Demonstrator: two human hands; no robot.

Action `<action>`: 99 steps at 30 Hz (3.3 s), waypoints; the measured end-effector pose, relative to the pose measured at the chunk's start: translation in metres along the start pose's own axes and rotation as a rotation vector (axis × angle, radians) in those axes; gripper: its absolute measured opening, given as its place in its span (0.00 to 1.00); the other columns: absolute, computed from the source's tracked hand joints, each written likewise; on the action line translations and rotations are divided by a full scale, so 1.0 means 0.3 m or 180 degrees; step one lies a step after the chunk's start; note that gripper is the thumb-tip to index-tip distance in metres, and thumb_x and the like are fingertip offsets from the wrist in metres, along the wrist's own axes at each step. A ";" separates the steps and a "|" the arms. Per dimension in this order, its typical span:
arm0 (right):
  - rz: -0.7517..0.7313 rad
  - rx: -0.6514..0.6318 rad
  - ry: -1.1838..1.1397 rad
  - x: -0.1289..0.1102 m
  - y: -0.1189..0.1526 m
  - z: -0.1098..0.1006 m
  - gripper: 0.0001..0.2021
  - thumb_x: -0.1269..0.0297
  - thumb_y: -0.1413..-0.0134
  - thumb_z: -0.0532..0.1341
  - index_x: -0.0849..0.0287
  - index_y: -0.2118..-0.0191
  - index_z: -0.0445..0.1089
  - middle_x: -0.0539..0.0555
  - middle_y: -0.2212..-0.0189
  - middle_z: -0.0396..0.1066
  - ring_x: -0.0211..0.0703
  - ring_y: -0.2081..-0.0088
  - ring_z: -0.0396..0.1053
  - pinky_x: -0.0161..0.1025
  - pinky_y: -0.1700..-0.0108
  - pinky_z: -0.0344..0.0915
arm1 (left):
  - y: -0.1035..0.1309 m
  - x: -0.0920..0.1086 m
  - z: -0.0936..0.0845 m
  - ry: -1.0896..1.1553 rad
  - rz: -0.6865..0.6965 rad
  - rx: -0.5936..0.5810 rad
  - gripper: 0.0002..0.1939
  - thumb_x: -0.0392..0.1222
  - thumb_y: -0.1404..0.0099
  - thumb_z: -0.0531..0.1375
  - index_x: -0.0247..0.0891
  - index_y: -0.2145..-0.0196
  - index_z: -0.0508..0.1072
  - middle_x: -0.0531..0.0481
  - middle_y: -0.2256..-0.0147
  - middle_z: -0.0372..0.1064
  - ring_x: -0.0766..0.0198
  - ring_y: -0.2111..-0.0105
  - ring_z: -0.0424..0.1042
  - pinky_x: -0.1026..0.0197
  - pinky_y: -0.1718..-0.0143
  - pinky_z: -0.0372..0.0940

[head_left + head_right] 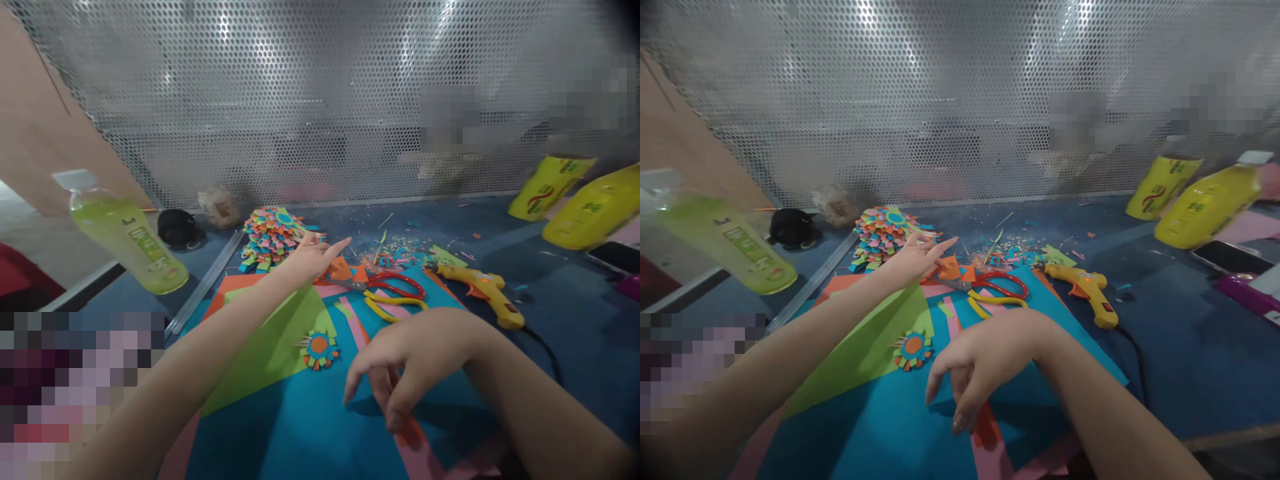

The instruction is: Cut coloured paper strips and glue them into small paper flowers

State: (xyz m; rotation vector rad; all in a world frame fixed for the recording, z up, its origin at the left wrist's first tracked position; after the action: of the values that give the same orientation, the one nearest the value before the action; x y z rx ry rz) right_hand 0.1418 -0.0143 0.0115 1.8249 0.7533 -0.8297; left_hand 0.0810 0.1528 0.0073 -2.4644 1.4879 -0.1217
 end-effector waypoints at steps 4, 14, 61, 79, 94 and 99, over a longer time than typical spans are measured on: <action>-0.0041 -0.0095 0.0169 0.012 -0.006 0.001 0.23 0.66 0.48 0.60 0.63 0.45 0.62 0.53 0.68 0.74 0.38 0.63 0.71 0.28 0.64 0.62 | 0.008 -0.014 -0.013 0.0650 -0.0258 0.0271 0.33 0.28 0.46 0.53 0.31 0.42 0.54 0.49 0.71 0.75 0.59 0.58 0.71 0.49 0.44 0.44; -0.0551 0.1085 -0.0337 0.009 -0.013 -0.082 0.19 0.69 0.54 0.62 0.60 0.53 0.68 0.48 0.72 0.68 0.35 0.69 0.67 0.30 0.68 0.62 | 0.070 -0.097 -0.104 0.3281 -0.1677 0.1899 0.35 0.35 0.46 0.60 0.36 0.43 0.50 0.50 0.70 0.74 0.64 0.66 0.74 0.58 0.59 0.65; -0.0606 0.3060 -0.0802 0.076 -0.103 -0.172 0.13 0.56 0.50 0.58 0.61 0.75 0.64 0.50 0.79 0.68 0.33 0.77 0.66 0.33 0.71 0.65 | 0.321 0.141 -0.028 0.5594 -0.2325 0.2045 0.20 0.31 0.55 0.67 0.35 0.64 0.68 0.52 0.73 0.74 0.68 0.71 0.73 0.62 0.62 0.65; -0.0343 0.3092 -0.0111 0.073 -0.087 -0.174 0.11 0.58 0.46 0.52 0.60 0.70 0.64 0.49 0.80 0.68 0.35 0.76 0.67 0.33 0.72 0.64 | 0.310 0.147 -0.051 0.5174 -0.2250 0.1529 0.19 0.30 0.51 0.64 0.34 0.58 0.70 0.52 0.76 0.74 0.69 0.74 0.72 0.66 0.69 0.64; 0.1995 0.3536 0.1975 0.246 0.075 -0.256 0.10 0.58 0.54 0.58 0.60 0.71 0.63 0.61 0.70 0.69 0.52 0.68 0.67 0.38 0.73 0.53 | 0.332 0.099 -0.023 0.5370 -0.2445 0.1969 0.20 0.33 0.54 0.67 0.33 0.62 0.68 0.53 0.76 0.73 0.70 0.78 0.71 0.66 0.73 0.66; 0.2122 0.3305 0.2233 0.255 0.058 -0.264 0.11 0.58 0.54 0.58 0.60 0.69 0.62 0.60 0.69 0.68 0.51 0.68 0.67 0.37 0.73 0.53 | 0.335 0.093 -0.028 0.5570 -0.2455 0.2178 0.22 0.32 0.56 0.67 0.33 0.62 0.67 0.54 0.76 0.73 0.68 0.76 0.73 0.63 0.69 0.68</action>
State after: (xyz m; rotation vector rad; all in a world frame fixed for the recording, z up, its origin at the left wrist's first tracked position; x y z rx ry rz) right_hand 0.2165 0.0633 -0.0168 3.1173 -0.0071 -0.0544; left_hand 0.0062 0.0823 -0.0128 -1.8003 0.2621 -2.7486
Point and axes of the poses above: each hand's wrist, its own y-axis away from the middle knuckle, its own z-axis out of the palm, x = y × z, the point moved 6 cm from there along -y, towards the middle knuckle
